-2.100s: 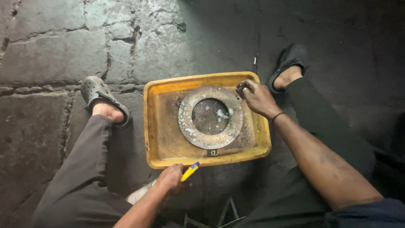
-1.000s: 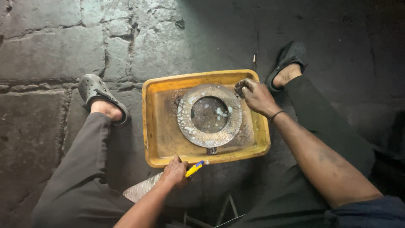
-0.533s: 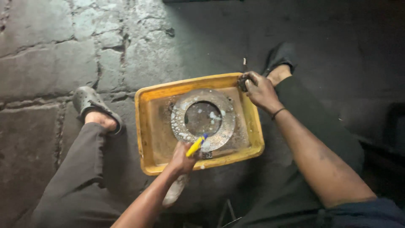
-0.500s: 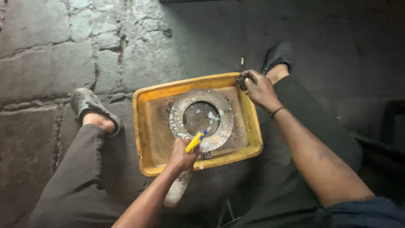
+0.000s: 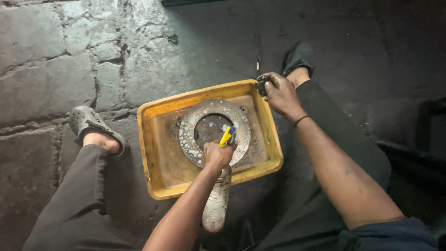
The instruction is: Polishing a circular metal part with sandpaper and liquid in a tub.
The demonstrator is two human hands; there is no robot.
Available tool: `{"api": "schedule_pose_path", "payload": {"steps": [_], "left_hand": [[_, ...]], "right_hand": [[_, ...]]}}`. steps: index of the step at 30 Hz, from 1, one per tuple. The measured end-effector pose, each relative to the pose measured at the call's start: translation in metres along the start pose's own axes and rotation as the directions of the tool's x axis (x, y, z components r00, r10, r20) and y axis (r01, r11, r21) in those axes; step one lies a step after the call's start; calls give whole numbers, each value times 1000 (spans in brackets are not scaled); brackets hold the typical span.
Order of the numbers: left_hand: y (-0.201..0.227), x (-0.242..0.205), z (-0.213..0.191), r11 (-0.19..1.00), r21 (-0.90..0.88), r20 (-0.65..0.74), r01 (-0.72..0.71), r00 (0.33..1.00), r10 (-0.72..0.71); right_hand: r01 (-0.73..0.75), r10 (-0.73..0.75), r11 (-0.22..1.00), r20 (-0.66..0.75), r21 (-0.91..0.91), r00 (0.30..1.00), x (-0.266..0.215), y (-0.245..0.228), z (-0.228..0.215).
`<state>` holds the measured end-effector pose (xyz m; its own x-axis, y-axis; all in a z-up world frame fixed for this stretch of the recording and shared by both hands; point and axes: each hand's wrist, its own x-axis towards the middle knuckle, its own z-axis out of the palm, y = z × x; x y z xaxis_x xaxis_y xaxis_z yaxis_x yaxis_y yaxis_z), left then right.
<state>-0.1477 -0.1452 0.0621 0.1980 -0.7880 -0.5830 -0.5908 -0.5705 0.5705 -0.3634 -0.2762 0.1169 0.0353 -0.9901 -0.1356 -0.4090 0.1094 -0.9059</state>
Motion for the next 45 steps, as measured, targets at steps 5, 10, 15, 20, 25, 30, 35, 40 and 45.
{"api": "schedule_pose_path", "payload": {"steps": [5,10,15,20,25,30,35,40,45], "left_hand": [[-31,36,43,993,49,-12,-106,994,107],[-13,-3,9,979,-202,36,-4,999,11],[-44,-44,-51,964,-257,38,-72,996,84],[-76,-97,-145,912,-306,131,-273,937,325],[-97,-105,-243,862,-453,77,-229,953,294],[-87,-88,-294,926,-324,-237,-193,964,118],[-121,-73,-298,766,-501,-586,-402,809,42],[-170,-55,-299,796,-483,-609,-365,793,-5],[-200,-35,-281,611,-578,-593,-541,793,141]], "right_hand": [[77,-83,989,-40,-123,996,-5,-1,-6],[67,-69,994,-14,-89,998,-2,16,4],[-72,71,997,67,2,995,4,69,51],[-526,454,750,266,401,850,19,144,118],[-93,54,901,-104,-424,993,23,115,162],[135,-222,845,-110,-517,969,24,118,242],[299,90,617,443,-728,892,-32,27,311],[481,73,611,649,-629,757,-17,-11,269],[106,8,631,143,-768,990,10,49,259]]}}
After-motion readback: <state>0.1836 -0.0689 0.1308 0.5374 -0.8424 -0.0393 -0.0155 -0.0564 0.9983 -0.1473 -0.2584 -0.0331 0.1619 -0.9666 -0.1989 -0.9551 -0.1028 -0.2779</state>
